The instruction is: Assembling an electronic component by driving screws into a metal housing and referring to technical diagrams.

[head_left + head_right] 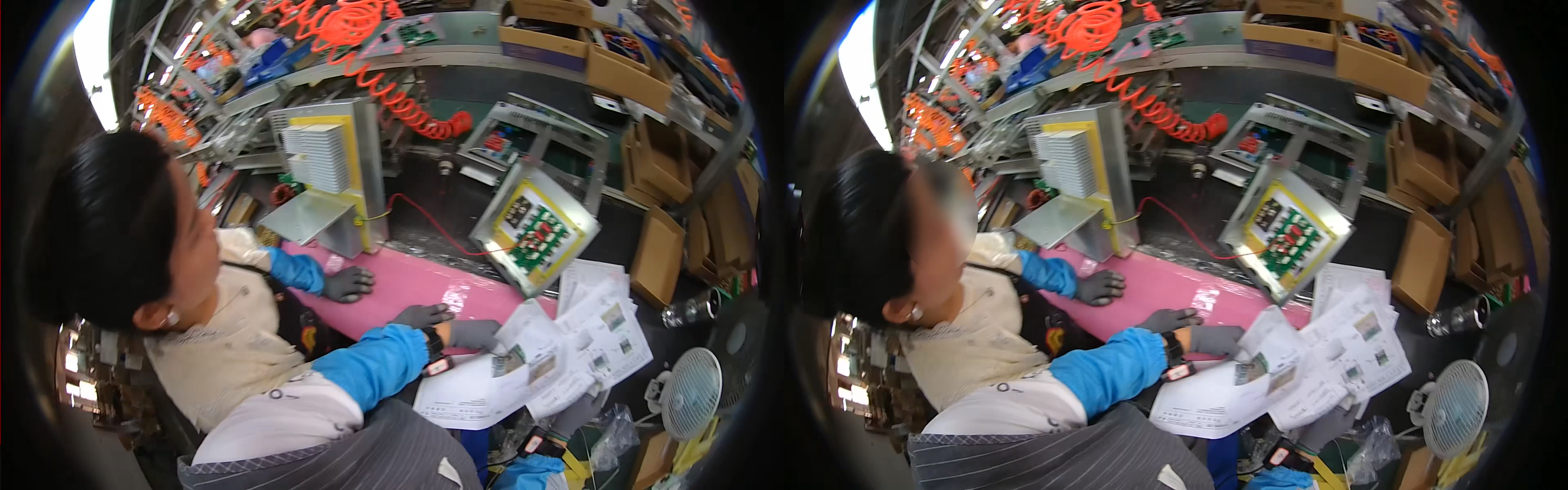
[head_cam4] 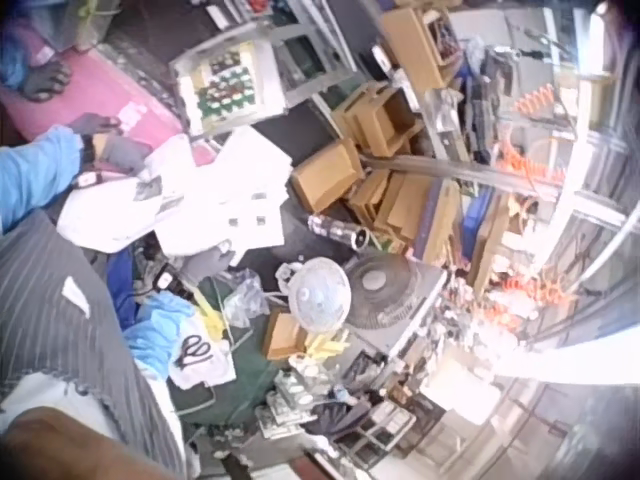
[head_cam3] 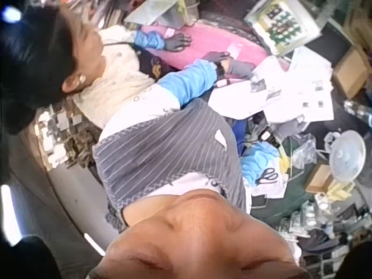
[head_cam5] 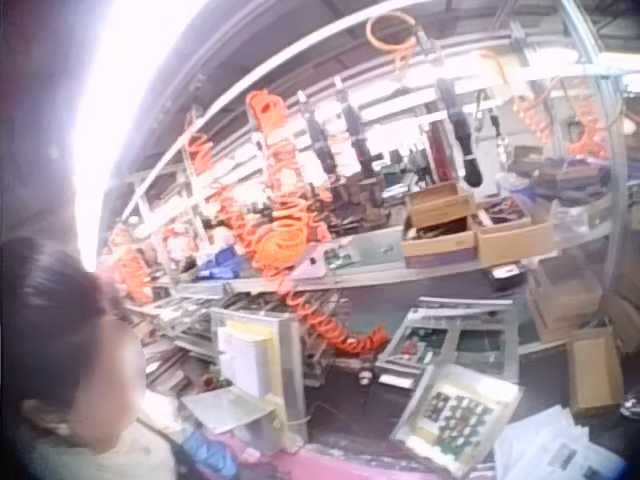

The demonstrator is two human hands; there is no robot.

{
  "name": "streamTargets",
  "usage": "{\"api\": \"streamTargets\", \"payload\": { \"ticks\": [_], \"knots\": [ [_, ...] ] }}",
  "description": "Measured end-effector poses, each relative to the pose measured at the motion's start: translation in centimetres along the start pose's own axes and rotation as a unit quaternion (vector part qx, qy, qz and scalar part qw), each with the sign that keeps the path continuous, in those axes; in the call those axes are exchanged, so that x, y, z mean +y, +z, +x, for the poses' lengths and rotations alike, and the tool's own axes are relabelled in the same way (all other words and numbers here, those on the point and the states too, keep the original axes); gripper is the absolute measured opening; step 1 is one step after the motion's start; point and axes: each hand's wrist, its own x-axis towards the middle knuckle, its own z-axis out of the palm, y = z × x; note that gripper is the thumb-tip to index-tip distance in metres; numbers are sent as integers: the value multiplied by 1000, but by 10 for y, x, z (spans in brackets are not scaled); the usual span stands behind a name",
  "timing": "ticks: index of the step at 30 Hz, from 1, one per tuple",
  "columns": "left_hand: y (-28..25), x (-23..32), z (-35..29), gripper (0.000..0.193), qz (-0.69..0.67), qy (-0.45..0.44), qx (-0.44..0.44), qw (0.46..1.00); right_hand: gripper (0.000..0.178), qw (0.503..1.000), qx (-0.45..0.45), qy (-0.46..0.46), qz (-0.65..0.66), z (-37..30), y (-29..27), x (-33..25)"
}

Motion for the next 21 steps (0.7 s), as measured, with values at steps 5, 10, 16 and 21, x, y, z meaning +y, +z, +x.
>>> {"api": "streamTargets", "payload": {
  "ticks": [5,10,16,21],
  "knots": [
    [2,-9,-10,52,-108,30,-9,994,35,998,-8,34,-55,0,-1,17],
    [-7,-6,-7,41,-170,25,-75,982,32,998,14,-30,-47,11,7,19],
    [0,11,-9,51,-120,-25,-20,992,31,997,15,-44,-66,10,9,12],
    [0,-1,-7,48,-164,5,-43,986,31,997,15,-44,-66,10,8,15]
  ]
}}
